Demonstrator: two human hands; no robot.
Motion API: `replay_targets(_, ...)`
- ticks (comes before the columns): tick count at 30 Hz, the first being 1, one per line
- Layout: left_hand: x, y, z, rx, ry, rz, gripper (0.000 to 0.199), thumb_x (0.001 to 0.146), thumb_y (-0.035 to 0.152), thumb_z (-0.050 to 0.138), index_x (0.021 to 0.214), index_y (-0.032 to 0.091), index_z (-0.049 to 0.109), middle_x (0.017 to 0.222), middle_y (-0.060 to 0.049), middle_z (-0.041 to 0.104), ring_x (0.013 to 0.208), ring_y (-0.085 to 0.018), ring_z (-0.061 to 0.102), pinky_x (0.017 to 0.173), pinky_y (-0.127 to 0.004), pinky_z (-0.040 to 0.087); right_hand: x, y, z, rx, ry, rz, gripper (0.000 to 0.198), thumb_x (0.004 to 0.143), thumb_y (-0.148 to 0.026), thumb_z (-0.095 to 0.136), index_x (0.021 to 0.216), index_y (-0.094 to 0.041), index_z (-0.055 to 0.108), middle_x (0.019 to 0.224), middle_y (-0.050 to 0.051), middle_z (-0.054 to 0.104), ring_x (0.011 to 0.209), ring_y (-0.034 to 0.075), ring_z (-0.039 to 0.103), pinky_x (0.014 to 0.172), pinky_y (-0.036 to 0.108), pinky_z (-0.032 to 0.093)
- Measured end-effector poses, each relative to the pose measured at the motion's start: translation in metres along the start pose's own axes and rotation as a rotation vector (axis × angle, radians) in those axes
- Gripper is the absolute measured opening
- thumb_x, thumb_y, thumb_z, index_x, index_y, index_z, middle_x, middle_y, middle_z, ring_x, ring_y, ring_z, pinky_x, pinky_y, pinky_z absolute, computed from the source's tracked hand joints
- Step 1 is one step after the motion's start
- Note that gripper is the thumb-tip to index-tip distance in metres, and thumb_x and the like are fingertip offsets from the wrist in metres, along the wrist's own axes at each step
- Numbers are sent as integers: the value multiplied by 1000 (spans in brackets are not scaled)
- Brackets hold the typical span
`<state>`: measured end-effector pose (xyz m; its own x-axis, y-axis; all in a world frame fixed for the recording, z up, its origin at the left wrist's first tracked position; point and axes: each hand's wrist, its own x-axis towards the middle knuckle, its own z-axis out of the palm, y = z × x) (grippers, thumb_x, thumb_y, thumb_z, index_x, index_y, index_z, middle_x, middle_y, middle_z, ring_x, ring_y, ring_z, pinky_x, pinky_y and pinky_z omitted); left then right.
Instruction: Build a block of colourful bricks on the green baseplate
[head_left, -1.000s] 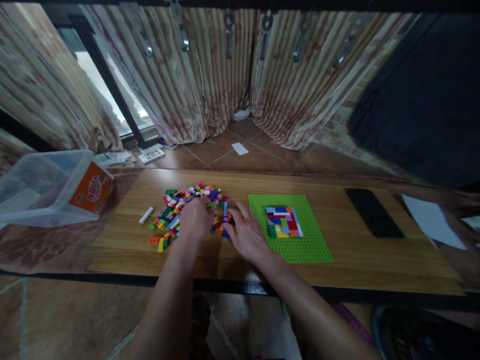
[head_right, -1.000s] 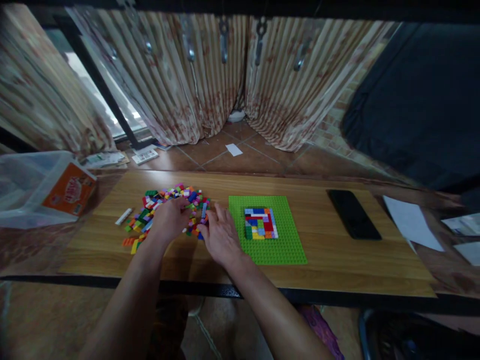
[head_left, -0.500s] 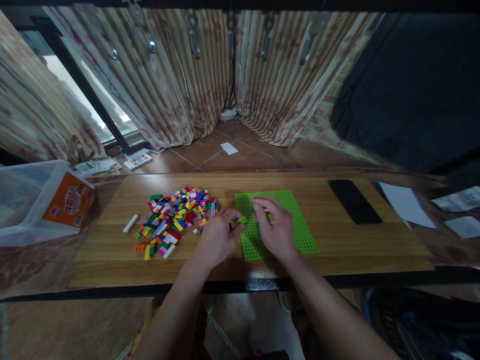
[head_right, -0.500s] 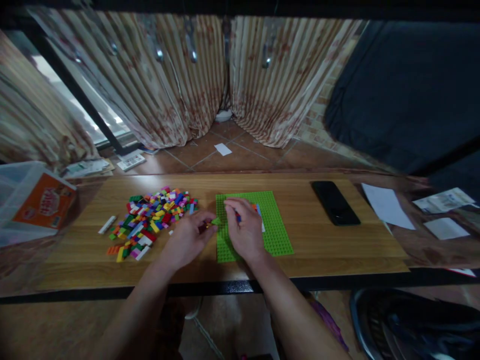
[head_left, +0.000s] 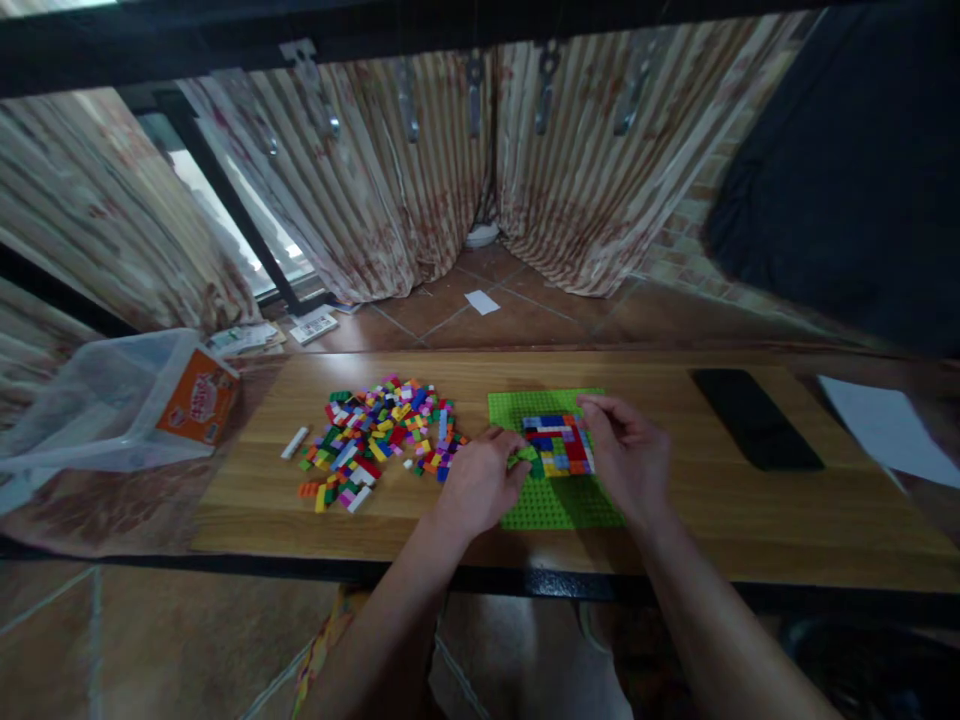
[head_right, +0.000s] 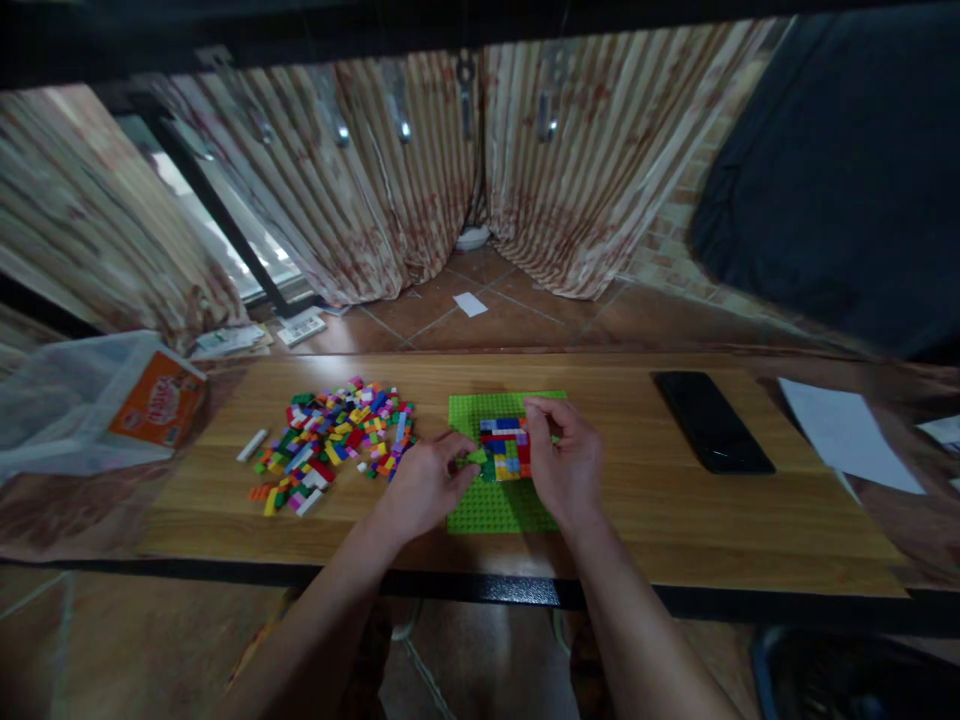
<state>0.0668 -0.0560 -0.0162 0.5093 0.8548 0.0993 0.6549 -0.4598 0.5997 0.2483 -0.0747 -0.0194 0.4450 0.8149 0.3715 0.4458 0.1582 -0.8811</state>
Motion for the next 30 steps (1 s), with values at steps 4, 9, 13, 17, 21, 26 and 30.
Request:
replay_targets(4,-2,-3,-1,-14,47,-36,12,86,22,58,96,20,64,97,-5,67,76,-17,64,69,-28,49,-7,-6,7,-57,-99,-84,25,91,-37,54,91,-21,72,91,6,73,85,21,67,78,35,53)
replay_targets(9,-3,-8,-5,-103,121,-77,19,84,21,58,103,18,60,95,-5,68,77,-17,64,70,-28,50,-21,-15,22,-99,-302,-118,25,92,-38,54,102,-22,70,100,7,72,90,22,67,83,39,52)
replay_targets(13,-7,-11,-11,-136,144,-55,21,83,16,56,103,18,60,93,-5,67,80,-18,63,69,-28,49,-32,-12,40,-41,-439,-38,28,91,-37,55,109,-21,69,105,9,73,94,23,68,88,42,52)
replay_targets(17,-15,-21,-24,-134,133,-96,19,80,14,58,98,19,60,92,-4,68,81,-18,64,72,-29,49,-39,-8,62,118,-471,42,27,88,-35,57,105,-20,70,101,8,75,94,23,69,86,41,53)
replay_targets(21,-24,-46,-49,-93,195,-225,20,81,17,59,100,19,63,96,-5,70,84,-18,66,77,-28,49,-43,-9,77,81,-432,87,25,85,-37,59,98,-20,72,87,6,76,77,21,70,73,37,56)
replay_targets(26,-29,-68,-73,317,189,-537,21,84,29,57,98,17,67,100,-12,69,87,-27,66,74,-34,47,-50,-18,83,-24,-441,-35,18,88,-30,57,94,-23,72,92,5,75,82,20,69,77,35,54)
replay_targets(30,-28,-70,-75,411,151,-560,24,85,33,57,99,19,70,102,-13,67,89,-29,65,75,-34,47,-57,-26,86,-53,-454,-122,18,91,-24,53,95,-22,70,92,5,73,83,18,68,77,31,53)
